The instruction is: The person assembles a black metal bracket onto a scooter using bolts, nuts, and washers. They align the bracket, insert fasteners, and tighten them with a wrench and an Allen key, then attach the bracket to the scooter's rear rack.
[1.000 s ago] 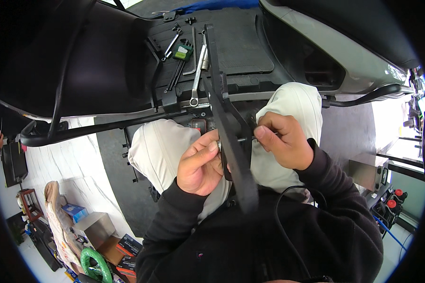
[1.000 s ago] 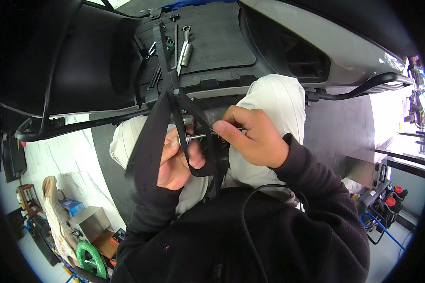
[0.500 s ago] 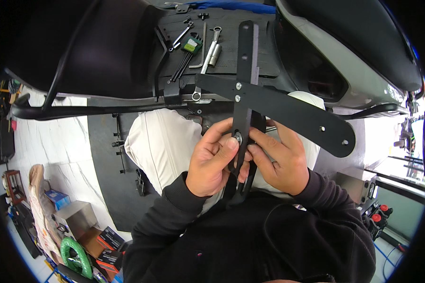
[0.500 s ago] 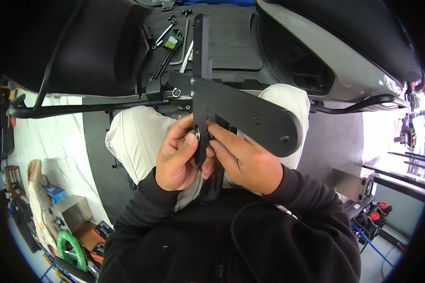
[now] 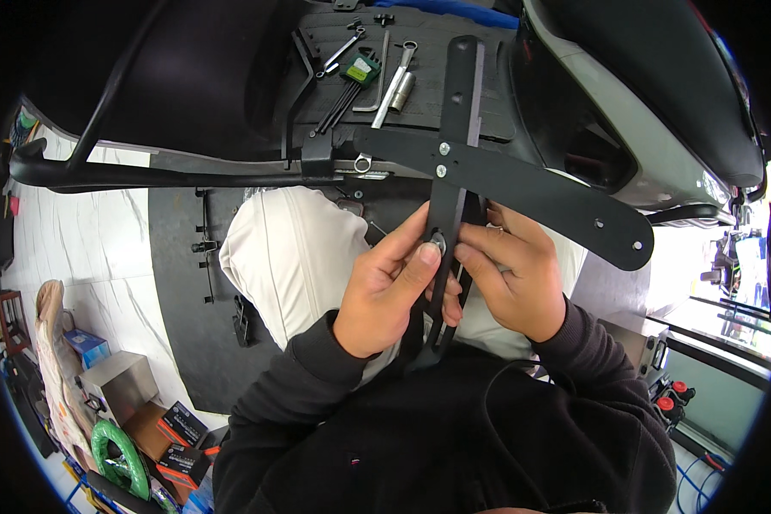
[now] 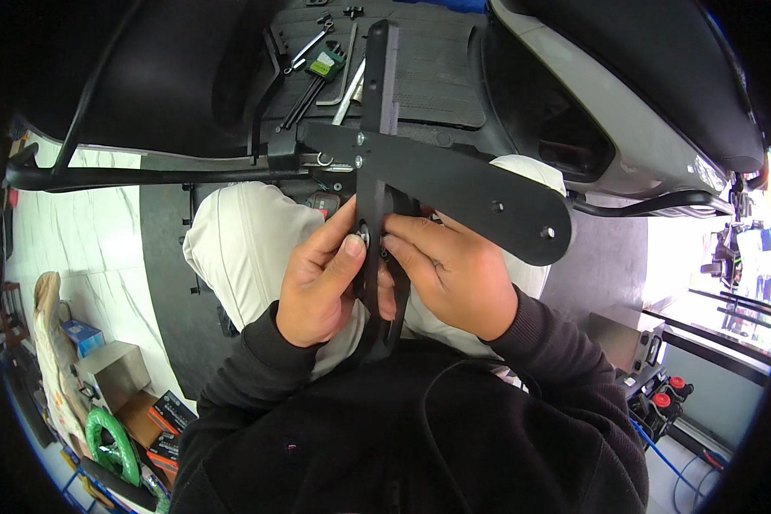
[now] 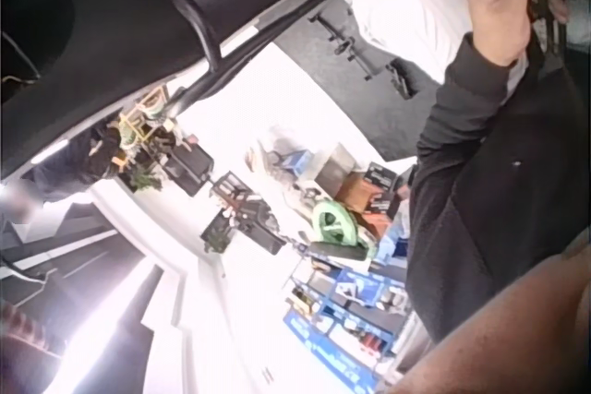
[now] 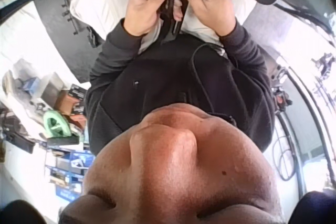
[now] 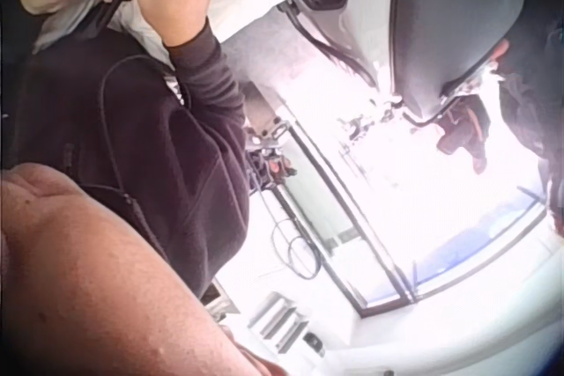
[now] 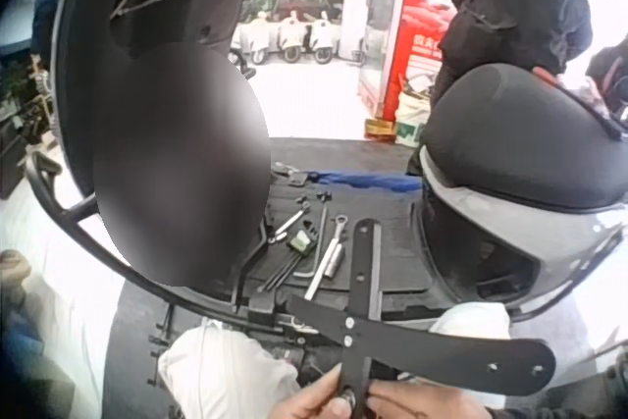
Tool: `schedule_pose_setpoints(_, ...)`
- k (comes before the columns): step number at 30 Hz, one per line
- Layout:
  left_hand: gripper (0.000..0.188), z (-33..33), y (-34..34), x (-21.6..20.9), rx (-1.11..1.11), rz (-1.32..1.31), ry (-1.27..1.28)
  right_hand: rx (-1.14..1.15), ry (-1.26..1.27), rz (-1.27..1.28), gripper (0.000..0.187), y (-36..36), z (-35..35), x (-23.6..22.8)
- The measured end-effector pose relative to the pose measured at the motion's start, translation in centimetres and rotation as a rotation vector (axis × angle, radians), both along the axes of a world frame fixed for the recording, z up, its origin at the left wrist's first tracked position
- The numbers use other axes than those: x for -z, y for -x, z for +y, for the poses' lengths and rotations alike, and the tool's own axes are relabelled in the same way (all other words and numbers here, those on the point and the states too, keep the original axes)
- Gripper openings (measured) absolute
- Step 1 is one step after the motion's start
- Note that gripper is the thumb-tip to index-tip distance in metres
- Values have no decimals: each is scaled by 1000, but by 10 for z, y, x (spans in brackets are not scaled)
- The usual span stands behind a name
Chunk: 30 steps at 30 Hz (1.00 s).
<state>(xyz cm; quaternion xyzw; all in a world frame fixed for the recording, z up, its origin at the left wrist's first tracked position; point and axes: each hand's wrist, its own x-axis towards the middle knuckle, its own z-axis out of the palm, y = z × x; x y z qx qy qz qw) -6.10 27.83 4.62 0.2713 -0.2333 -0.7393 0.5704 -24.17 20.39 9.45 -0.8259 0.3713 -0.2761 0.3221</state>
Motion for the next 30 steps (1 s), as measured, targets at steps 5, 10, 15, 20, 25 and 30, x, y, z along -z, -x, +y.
schedule_pose_setpoints(5, 60, 2, -1, 2, -21, -7, -15, -4, 28, 3, 18, -5, 3, 1)
schedule_pose_setpoints(10, 60, 5, 1, 3, -40, -51, 3, 55, 54, -73, 18, -12, 10, 8)
schedule_pose_setpoints(15, 60, 4, -2, 4, -28, -33, 16, 22, -88, -102, 19, -9, 9, 7)
schedule_pose_setpoints(20, 59, 4, -3, 3, -23, -80, 29, -64, 40, -39, 23, -7, 5, 14)
schedule_pose_setpoints(25, 62, 4, 0, 3, -36, -147, 101, -31, 119, -109, 18, -7, 3, 18)
schedule_pose_setpoints(30, 66, 4, 0, 3, -39, -154, 134, 32, 146, -119, 18, -6, 8, 11)
